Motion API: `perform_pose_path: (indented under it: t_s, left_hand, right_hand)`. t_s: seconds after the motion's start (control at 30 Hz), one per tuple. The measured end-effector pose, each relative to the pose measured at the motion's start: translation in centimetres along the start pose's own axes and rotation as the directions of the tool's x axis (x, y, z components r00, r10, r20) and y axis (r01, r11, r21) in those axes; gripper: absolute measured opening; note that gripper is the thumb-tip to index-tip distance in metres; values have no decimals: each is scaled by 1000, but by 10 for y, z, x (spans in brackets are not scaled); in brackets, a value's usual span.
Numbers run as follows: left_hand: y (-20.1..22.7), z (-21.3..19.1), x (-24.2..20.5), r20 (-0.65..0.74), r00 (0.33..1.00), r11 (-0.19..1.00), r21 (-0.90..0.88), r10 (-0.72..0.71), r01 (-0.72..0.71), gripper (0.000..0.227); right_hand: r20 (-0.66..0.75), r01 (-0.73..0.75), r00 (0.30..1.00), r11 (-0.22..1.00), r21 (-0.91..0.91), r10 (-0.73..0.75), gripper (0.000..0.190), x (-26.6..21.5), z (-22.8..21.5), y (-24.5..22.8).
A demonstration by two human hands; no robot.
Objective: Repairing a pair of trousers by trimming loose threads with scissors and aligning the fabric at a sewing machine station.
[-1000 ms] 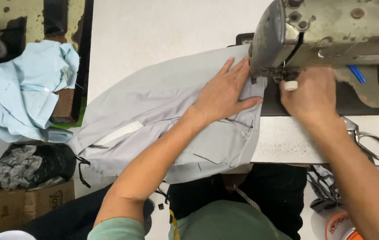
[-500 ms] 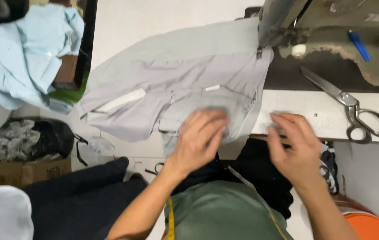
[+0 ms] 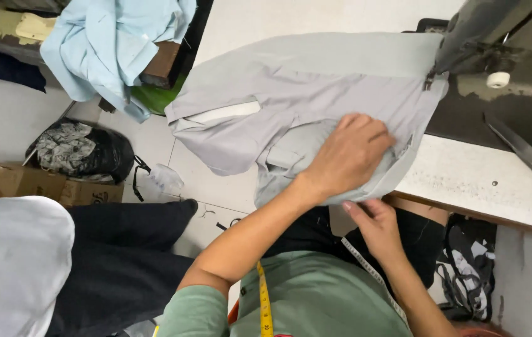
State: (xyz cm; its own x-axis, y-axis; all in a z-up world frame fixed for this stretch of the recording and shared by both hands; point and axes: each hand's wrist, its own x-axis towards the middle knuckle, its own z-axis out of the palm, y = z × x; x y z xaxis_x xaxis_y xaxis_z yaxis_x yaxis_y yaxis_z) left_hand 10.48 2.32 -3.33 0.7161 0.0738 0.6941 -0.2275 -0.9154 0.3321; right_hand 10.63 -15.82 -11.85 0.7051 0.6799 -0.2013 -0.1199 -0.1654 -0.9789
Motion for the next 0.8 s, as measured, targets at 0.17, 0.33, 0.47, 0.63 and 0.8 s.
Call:
perform_pose_path:
  t_s: [0.17, 0.33, 0.47, 0.63, 0.8]
  left_hand:
    - [6, -33, -3, 157, 975, 987, -61, 157, -149, 10]
    - [11, -38, -1, 298, 944, 952, -221, -142, 213, 34]
    - [12, -35, 7, 309, 951, 986, -147, -29, 78, 25]
    - [14, -35, 10, 386, 922, 999, -1, 35, -37, 25]
    - [8, -33, 7, 375, 926, 996, -93, 51, -17, 26]
  right_hand:
    - [-69, 25, 997, 998, 55, -21, 27, -39, -3, -20]
    - [-150, 23, 988, 951, 309, 25, 29, -61, -3, -29]
    - [-173, 70, 985, 946, 317, -15, 22, -66, -7, -34]
    - [-89, 16, 996, 991, -133, -28, 22, -59, -19, -66]
    - [-93, 321, 786, 532, -783, -611, 30, -20, -32, -108]
